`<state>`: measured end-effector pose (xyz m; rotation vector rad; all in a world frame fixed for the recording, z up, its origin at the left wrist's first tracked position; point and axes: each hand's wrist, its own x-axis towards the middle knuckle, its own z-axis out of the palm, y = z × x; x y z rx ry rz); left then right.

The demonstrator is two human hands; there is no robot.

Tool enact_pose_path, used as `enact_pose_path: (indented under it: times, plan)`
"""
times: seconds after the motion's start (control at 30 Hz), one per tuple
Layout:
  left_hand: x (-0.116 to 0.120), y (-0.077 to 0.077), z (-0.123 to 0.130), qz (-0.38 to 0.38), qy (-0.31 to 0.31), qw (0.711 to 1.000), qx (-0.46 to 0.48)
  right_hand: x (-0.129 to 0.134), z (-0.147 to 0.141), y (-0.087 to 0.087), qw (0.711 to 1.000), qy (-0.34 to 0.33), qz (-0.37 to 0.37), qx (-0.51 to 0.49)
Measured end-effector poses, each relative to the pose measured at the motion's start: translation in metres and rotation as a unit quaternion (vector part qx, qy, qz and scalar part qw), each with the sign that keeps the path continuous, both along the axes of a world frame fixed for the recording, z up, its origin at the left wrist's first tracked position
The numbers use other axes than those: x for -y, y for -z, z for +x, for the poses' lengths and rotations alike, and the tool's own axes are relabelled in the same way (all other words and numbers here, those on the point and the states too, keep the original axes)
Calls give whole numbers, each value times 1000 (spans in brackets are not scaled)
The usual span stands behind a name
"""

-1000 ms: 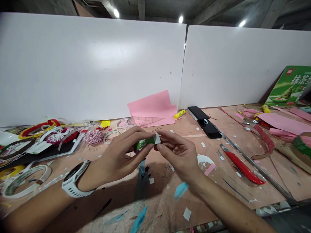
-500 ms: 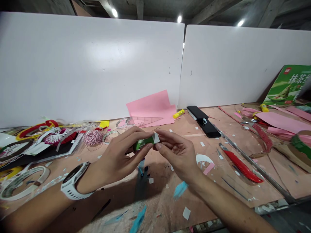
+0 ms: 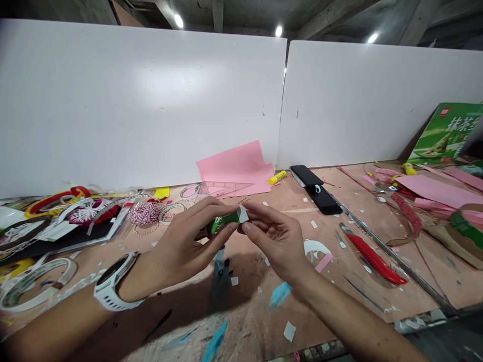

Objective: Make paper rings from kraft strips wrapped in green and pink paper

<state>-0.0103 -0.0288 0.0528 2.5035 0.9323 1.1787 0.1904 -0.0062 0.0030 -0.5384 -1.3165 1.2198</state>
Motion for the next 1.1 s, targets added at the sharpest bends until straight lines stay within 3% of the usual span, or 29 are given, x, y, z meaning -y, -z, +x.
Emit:
enact_pose_path:
  times: [1.1]
  plan:
    - [0, 0, 0, 0, 5, 1000, 7, 1, 0, 0, 1000, 3, -11, 1]
